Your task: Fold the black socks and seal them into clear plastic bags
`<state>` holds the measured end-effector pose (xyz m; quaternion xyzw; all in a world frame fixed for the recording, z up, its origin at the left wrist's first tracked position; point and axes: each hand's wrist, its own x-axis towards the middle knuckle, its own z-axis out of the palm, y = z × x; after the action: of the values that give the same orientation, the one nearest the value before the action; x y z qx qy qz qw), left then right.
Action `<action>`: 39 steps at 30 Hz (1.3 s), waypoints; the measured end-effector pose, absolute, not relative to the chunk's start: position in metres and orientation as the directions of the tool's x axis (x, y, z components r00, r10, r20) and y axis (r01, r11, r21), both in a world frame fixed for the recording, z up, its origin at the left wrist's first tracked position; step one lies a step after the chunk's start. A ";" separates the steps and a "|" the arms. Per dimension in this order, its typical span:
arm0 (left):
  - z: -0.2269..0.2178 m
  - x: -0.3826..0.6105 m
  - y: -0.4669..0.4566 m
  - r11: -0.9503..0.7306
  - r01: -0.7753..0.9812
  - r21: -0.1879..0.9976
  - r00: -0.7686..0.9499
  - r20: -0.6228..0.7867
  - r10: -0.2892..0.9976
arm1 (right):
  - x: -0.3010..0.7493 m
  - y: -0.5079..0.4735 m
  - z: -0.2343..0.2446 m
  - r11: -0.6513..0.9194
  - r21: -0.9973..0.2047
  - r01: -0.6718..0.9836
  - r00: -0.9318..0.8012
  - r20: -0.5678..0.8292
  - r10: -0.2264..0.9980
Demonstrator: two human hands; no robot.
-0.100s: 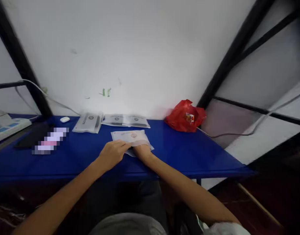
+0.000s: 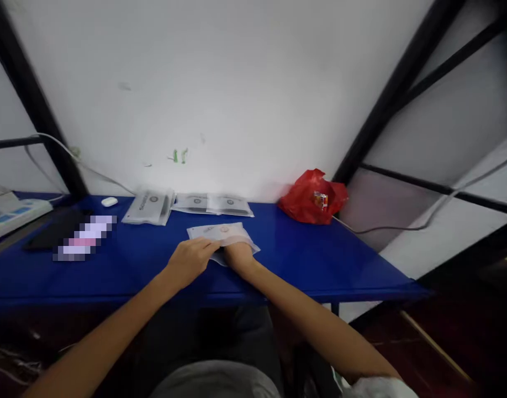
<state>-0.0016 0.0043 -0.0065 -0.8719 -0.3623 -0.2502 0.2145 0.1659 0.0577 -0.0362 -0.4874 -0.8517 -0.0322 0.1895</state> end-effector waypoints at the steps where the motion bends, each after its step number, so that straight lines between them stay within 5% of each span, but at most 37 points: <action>1: -0.009 -0.003 0.005 -0.638 0.750 -0.177 0.597 0.598 0.535 | 0.166 0.056 -0.033 0.544 -0.148 0.826 -0.469 0.356 0.808; 7: -0.019 -0.012 0.008 -0.600 0.794 -0.098 0.511 0.641 0.572 | 0.178 0.024 -0.009 0.739 -0.273 0.616 -0.633 0.388 0.670; 13: -0.019 -0.020 0.006 -0.599 0.782 -0.173 0.576 0.569 0.587 | 0.201 -0.013 -0.002 0.798 -0.036 0.601 -0.615 0.618 0.491; 18: -0.022 -0.026 -0.005 -0.635 0.743 -0.209 0.651 0.445 0.615 | 0.217 -0.009 -0.013 0.752 -0.014 0.659 -0.636 0.524 0.567; 24: -0.022 -0.040 -0.014 -0.646 0.752 -0.131 0.648 0.323 0.689 | 0.223 -0.009 -0.022 0.726 -0.130 0.675 -0.633 0.404 0.660; 31: -0.024 -0.039 -0.010 -0.588 0.770 -0.249 0.638 0.318 0.701 | 0.215 -0.008 -0.017 0.713 -0.136 0.688 -0.594 0.460 0.660; 34: -0.014 -0.037 -0.010 -0.629 0.757 -0.180 0.639 0.409 0.652 | 0.204 -0.003 -0.010 0.766 -0.089 0.637 -0.601 0.565 0.566; 39: 0.000 -0.036 -0.013 -0.751 0.653 0.095 0.558 0.611 0.562 | 0.182 0.002 0.001 0.842 -0.010 0.539 -0.634 0.653 0.414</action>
<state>-0.0361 -0.0134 -0.0001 -0.8797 -0.3453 -0.3190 0.0713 0.1820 0.0024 0.0014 -0.2651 -0.8991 -0.0934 0.3355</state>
